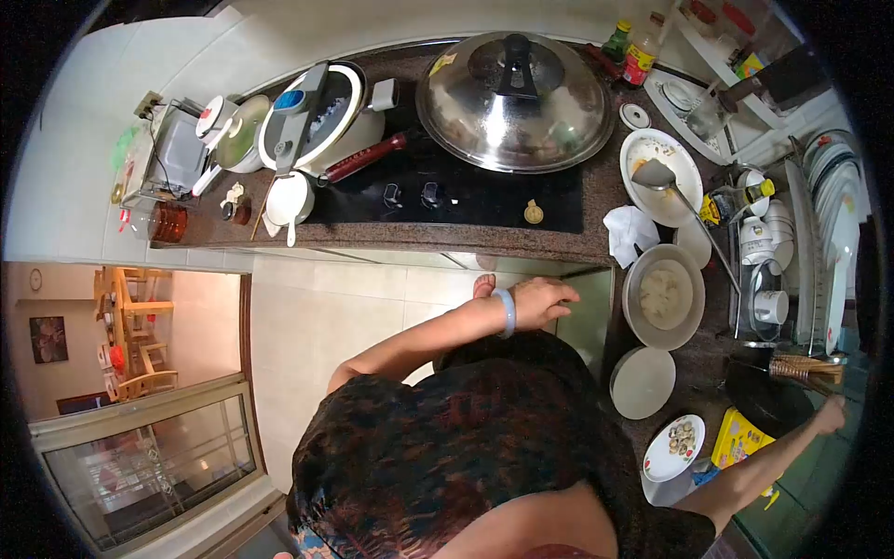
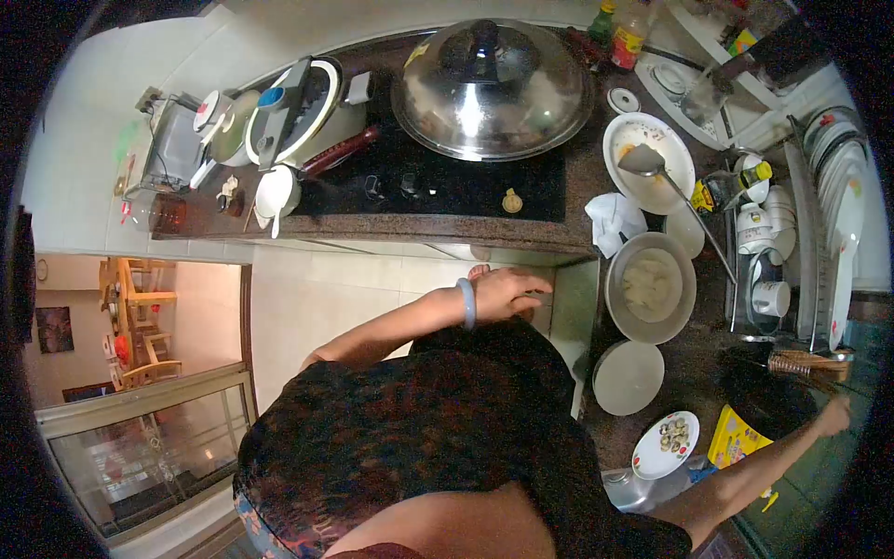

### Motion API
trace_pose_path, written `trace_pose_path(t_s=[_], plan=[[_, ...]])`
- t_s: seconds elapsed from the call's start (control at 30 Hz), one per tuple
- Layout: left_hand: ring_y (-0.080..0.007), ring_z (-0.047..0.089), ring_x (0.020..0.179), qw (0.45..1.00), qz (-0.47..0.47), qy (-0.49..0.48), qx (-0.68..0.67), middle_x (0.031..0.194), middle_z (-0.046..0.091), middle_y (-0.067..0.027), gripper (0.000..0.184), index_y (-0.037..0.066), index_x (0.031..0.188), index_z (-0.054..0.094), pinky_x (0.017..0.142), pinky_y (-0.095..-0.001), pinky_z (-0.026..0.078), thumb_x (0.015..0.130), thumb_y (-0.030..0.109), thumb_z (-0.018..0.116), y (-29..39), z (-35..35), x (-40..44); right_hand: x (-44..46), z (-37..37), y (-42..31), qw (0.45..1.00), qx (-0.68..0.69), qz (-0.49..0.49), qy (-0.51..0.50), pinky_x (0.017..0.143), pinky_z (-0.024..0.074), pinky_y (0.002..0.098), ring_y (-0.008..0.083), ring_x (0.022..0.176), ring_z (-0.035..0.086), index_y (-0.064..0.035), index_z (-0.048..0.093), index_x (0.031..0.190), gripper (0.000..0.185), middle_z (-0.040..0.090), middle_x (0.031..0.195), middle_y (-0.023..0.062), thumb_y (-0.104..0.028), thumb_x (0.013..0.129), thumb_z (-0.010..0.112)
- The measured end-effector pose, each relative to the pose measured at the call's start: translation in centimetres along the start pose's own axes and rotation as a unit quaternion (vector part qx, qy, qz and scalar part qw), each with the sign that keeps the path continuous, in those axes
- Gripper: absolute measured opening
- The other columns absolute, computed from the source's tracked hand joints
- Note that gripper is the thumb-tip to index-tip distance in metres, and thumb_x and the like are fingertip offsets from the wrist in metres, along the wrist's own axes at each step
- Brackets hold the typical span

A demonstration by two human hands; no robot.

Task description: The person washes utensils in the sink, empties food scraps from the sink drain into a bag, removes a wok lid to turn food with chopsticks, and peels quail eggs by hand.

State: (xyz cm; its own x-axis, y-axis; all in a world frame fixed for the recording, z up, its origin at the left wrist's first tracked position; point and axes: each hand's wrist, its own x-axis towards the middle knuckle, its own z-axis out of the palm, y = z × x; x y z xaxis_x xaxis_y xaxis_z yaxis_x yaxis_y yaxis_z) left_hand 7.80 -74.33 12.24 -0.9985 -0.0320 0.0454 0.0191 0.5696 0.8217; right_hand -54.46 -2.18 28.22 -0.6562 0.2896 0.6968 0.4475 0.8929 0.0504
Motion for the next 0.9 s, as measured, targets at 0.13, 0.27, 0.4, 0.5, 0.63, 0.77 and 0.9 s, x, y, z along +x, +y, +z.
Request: trace_pose_path(t_s=[0.13,0.27,0.4,0.5,0.63,0.77,0.9], plan=[[-0.0356,0.062,0.096,0.997,-0.048,-0.011,-0.062,0.111,0.063,-0.0183,0.031,0.006,0.119,0.056,0.080,-0.0397,0.051,0.090,0.018,0.059,2.9,-3.7,1.3,-5.6,-19.3,-7.3,0.907,0.269,0.057,0.319,0.048,0.0473,0.0372,0.0254,0.061,0.061,0.0014,0.061,0.085,0.048,0.065,0.084,0.0160,-0.045,0.088,0.049],[-0.0254,0.065,0.090,0.985,0.053,0.090,-0.140,0.109,0.064,-0.0165,0.035,0.001,0.120,0.055,0.078,-0.0370,0.052,0.088,0.011,0.063,7.1,-5.4,4.7,-22.0,-41.2,-17.8,0.815,0.529,-0.153,0.181,0.056,0.0485,0.0308,0.0175,0.068,0.058,0.0009,0.056,0.105,0.031,0.065,0.093,0.0125,-0.027,0.093,0.052],[-0.0216,0.065,0.086,0.967,0.105,0.082,-0.217,0.104,0.065,-0.0156,0.032,0.001,0.118,0.055,0.074,-0.0332,0.051,0.089,0.011,0.060,12.2,-6.4,7.2,-38.6,-47.0,-26.7,0.516,0.812,-0.168,-0.215,0.056,0.0456,0.0206,0.0083,0.066,0.053,-0.0031,0.049,0.120,0.027,0.062,0.093,0.0081,-0.010,0.094,0.053],[-0.0176,0.064,0.080,0.962,0.073,0.029,-0.262,0.093,0.066,-0.0130,0.026,0.000,0.113,0.057,0.068,-0.0300,0.050,0.090,0.012,0.059,12.6,-6.8,7.0,-45.9,-49.0,-30.0,0.484,0.765,-0.187,-0.380,0.060,0.0459,0.0192,0.0094,0.072,0.057,-0.0041,0.039,0.124,0.041,0.061,0.095,0.0103,0.005,0.088,0.056],[-0.0075,0.056,0.061,0.926,-0.016,0.050,-0.373,0.074,0.065,-0.0060,0.018,0.001,0.103,0.061,0.054,-0.0220,0.045,0.095,0.015,0.053,9.4,-6.7,5.7,-49.2,-48.7,-31.6,0.403,0.790,-0.137,-0.441,0.063,0.0476,0.0238,0.0159,0.075,0.059,-0.0015,0.046,0.117,0.032,0.061,0.096,0.0133,0.004,0.088,0.056],[-0.0060,0.054,0.054,0.865,-0.074,0.144,-0.474,0.077,0.067,-0.0083,0.017,0.003,0.097,0.058,0.049,-0.0193,0.044,0.098,0.018,0.050,7.5,-10.1,5.1,-51.3,-47.5,-31.9,0.583,0.645,-0.431,-0.242,0.073,0.0488,0.0348,0.0292,0.089,0.058,-0.0008,0.057,0.109,0.024,0.059,0.101,0.0167,0.003,0.086,0.057],[-0.0072,0.059,0.059,0.823,-0.108,0.185,-0.527,0.082,0.068,-0.0095,0.020,0.004,0.097,0.057,0.051,-0.0175,0.047,0.096,0.024,0.053,6.4,-11.2,5.1,-54.5,-48.9,-32.1,0.487,0.668,-0.500,-0.260,0.077,0.0488,0.0395,0.0318,0.095,0.058,-0.0034,0.060,0.109,0.024,0.058,0.106,0.0158,0.000,0.085,0.059]])
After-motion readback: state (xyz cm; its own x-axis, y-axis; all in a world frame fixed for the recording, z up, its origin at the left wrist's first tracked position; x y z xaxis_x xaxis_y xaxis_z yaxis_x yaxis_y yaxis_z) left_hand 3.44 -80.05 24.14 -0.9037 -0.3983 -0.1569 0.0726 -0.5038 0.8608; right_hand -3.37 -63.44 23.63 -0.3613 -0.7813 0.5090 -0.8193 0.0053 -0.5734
